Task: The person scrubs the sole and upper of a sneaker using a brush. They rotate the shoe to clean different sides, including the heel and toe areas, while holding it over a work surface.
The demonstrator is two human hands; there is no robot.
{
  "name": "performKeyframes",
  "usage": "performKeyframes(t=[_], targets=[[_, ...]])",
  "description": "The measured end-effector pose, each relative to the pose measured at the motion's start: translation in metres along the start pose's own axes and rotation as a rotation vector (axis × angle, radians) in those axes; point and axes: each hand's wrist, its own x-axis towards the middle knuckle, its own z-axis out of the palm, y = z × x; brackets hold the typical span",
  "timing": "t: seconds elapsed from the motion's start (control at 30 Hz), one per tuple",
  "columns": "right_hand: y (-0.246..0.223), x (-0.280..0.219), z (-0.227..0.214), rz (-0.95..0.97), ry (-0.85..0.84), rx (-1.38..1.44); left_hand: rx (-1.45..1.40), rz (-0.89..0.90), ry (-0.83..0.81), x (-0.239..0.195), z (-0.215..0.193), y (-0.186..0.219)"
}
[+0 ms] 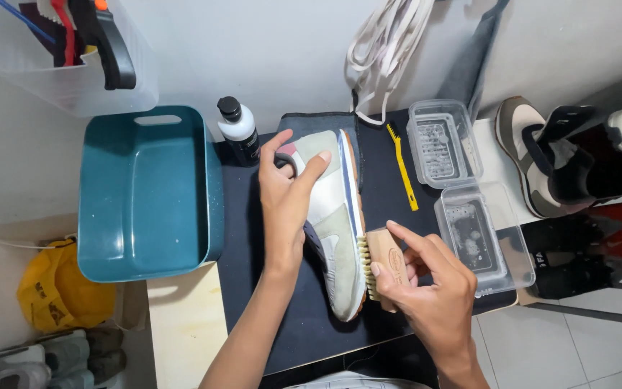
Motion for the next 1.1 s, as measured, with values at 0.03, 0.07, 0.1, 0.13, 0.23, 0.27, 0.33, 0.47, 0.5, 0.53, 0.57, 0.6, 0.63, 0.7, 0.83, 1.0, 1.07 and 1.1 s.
performKeyframes(t=[0.03, 0.07, 0.1, 0.13, 0.23, 0.27, 0.33, 0.47, 0.5, 0.53, 0.57, 0.6, 0.63, 0.7, 0.83, 1.0, 1.07, 1.1], targets=[[0.000, 0.000, -0.001, 0.004, 0.002, 0.001, 0.004, -0.001, -0.002, -0.010, 0.003, 0.001], [0.000, 0.000, -0.002, -0.030, 0.048, 0.002, -0.055, 0.064, -0.017, -0.019, 0.005, 0.002], [0.001, 0.001, -0.002, -0.067, 0.102, 0.002, -0.116, 0.134, -0.039, -0.028, 0.009, 0.005], [-0.001, 0.003, -0.004, -0.065, 0.111, 0.003, -0.113, 0.139, -0.045, -0.035, 0.009, 0.004], [-0.002, 0.009, -0.013, -0.125, 0.270, -0.005, -0.203, 0.283, -0.167, -0.056, 0.012, 0.003], [0.000, 0.011, -0.016, -0.152, 0.341, -0.031, -0.116, 0.405, -0.207, -0.062, 0.012, 0.002], [0.003, 0.015, -0.025, -0.177, 0.422, -0.055, -0.026, 0.535, -0.253, -0.072, 0.009, -0.002], [0.008, 0.024, -0.045, -0.124, 0.613, 0.007, 0.193, 1.014, -0.391, -0.068, 0.005, -0.016], [0.008, 0.024, -0.050, -0.133, 0.656, 0.039, 0.230, 1.196, -0.443, -0.064, 0.004, -0.020], [0.009, 0.023, -0.052, -0.129, 0.662, 0.038, 0.232, 1.198, -0.450, -0.059, 0.005, -0.023], [0.010, 0.024, -0.055, -0.138, 0.654, 0.008, 0.217, 1.278, -0.517, -0.055, 0.007, -0.025], [0.010, 0.024, -0.057, -0.147, 0.645, -0.021, 0.201, 1.357, -0.585, -0.050, 0.008, -0.027], [0.012, 0.024, -0.057, -0.146, 0.653, -0.021, 0.202, 1.361, -0.592, -0.046, 0.009, -0.035], [0.017, 0.024, -0.056, -0.163, 0.576, -0.031, 0.198, 1.507, -0.566, -0.039, 0.010, -0.050], [0.031, 0.007, -0.051, -0.120, 0.573, 0.045, 0.176, 1.567, -0.464, -0.048, 0.008, -0.061], [0.048, -0.021, -0.053, -0.169, 0.565, -0.081, -0.098, 0.902, -0.417, -0.093, -0.010, -0.092], [0.046, -0.033, -0.053, -0.185, 0.547, -0.122, -0.202, 0.640, -0.385, -0.113, -0.002, -0.061], [0.046, -0.036, -0.052, -0.215, 0.532, -0.153, -0.305, 0.391, -0.338, -0.123, 0.003, -0.045]])
